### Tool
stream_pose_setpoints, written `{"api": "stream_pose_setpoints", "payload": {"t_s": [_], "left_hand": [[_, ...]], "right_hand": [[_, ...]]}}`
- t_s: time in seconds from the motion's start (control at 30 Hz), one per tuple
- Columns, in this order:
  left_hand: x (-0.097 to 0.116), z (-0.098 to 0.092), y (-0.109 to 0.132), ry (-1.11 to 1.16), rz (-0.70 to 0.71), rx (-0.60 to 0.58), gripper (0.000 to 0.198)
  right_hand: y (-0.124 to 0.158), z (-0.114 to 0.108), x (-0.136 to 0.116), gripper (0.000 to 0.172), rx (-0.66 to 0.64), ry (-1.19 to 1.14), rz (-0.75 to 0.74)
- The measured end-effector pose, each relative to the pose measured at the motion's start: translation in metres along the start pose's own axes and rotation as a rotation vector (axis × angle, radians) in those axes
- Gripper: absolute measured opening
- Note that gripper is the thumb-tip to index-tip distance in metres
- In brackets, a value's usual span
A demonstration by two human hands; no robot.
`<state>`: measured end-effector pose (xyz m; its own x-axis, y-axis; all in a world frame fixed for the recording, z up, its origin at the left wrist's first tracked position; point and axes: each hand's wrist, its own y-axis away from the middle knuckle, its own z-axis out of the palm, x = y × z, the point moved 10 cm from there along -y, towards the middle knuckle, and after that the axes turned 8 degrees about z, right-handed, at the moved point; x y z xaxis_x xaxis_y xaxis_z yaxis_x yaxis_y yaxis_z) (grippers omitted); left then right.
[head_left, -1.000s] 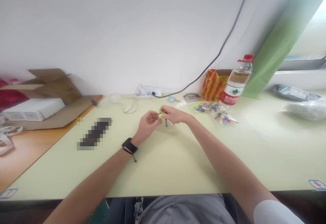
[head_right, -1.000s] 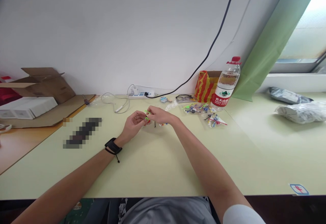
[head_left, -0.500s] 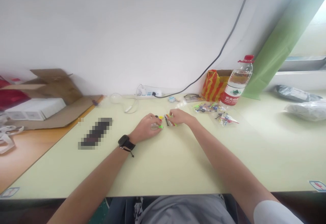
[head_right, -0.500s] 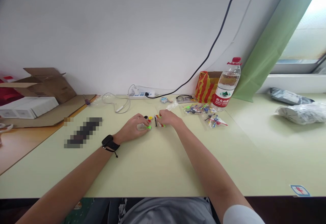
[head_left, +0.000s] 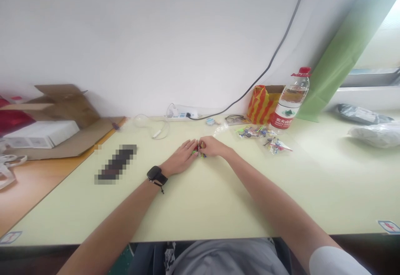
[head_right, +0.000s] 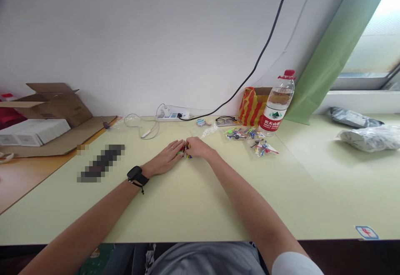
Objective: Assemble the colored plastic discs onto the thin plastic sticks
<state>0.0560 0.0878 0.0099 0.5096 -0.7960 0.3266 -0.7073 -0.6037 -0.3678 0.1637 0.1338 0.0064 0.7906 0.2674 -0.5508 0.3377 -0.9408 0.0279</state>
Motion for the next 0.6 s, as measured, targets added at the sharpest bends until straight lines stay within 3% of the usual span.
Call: {"api": "stream_pose_setpoints", "payload": {"t_s": [0.3, 0.43, 0.6], "left_hand": [[-0.001, 0.006, 0.002, -0.098, -0.032, -0.118, 0.063], [-0.005, -0.002, 0.004, -0.109, -0.109, -0.051, 0.066], [0.012, -0.010, 0.000, -0.149, -0.055, 0.006, 0.059]], "right_hand": [[-0.003, -0.003, -0.002, 0.019, 0.033, -0.066, -0.029], [-0.001, -0.053, 0.037, 0.021, 0.151, -0.028, 0.072], [0.037, -0.137, 0.137, 0.031, 0.407, 0.072, 0.420]]}}
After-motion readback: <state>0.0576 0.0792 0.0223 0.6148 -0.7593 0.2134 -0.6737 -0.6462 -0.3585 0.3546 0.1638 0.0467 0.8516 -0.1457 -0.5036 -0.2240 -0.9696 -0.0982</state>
